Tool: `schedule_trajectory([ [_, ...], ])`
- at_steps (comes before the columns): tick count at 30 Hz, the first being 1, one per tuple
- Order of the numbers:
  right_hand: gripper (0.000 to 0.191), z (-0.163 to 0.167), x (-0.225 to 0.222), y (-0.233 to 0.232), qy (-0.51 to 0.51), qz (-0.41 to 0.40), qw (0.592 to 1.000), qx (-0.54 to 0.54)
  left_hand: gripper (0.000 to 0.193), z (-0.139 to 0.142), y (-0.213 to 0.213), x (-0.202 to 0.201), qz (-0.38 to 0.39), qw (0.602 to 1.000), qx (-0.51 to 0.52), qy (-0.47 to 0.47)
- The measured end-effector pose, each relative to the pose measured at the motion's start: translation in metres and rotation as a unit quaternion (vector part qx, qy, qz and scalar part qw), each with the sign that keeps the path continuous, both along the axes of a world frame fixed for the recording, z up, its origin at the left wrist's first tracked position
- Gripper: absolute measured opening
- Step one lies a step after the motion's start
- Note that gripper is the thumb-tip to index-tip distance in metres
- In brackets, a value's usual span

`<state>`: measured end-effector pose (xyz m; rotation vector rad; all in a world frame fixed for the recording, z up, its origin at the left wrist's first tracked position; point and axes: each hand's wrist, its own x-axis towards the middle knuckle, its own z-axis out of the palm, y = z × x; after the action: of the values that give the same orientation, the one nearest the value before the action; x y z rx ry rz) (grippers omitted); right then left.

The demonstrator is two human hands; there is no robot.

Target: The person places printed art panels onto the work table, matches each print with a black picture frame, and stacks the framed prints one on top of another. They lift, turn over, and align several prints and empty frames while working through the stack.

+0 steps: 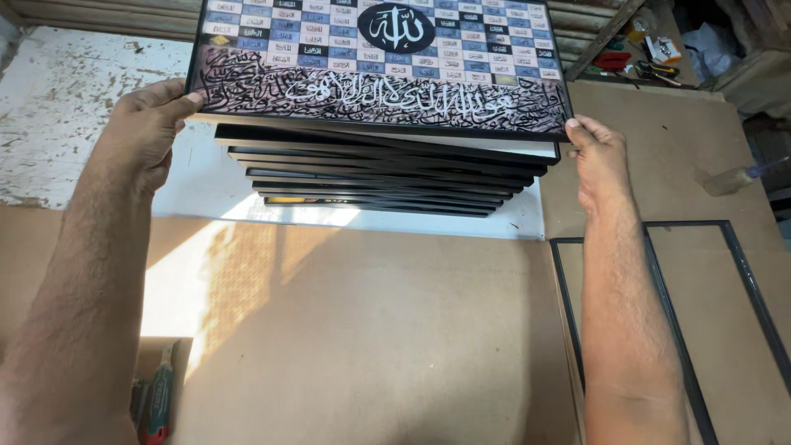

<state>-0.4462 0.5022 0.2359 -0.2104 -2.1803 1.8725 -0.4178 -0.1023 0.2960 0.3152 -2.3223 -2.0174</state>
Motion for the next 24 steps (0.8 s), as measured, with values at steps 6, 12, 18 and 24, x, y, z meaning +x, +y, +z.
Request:
schedule_trajectory([
  [6,0.027,-0.020,-0.016,0.000,0.008,0.005,1.000,0.005,0.047,-0.023,0.004,-0.022,0.001,0.999,-0.031,-0.039],
  [12,0.026,-0.006,-0.002,-0.016,0.008,0.003,1.000,0.007,0.044,-0.021,0.008,-0.020,0.009,0.997,-0.059,-0.052],
  [18,0.030,-0.021,0.007,-0.010,0.018,-0.036,0.999,-0.011,0.048,-0.027,0.009,-0.012,0.025,0.999,-0.014,-0.030],
  [24,0.050,-0.113,0.120,0.043,-0.022,-0.139,0.857,0.496,0.066,-0.099,-0.040,0.090,0.070,0.995,-0.037,0.054],
])
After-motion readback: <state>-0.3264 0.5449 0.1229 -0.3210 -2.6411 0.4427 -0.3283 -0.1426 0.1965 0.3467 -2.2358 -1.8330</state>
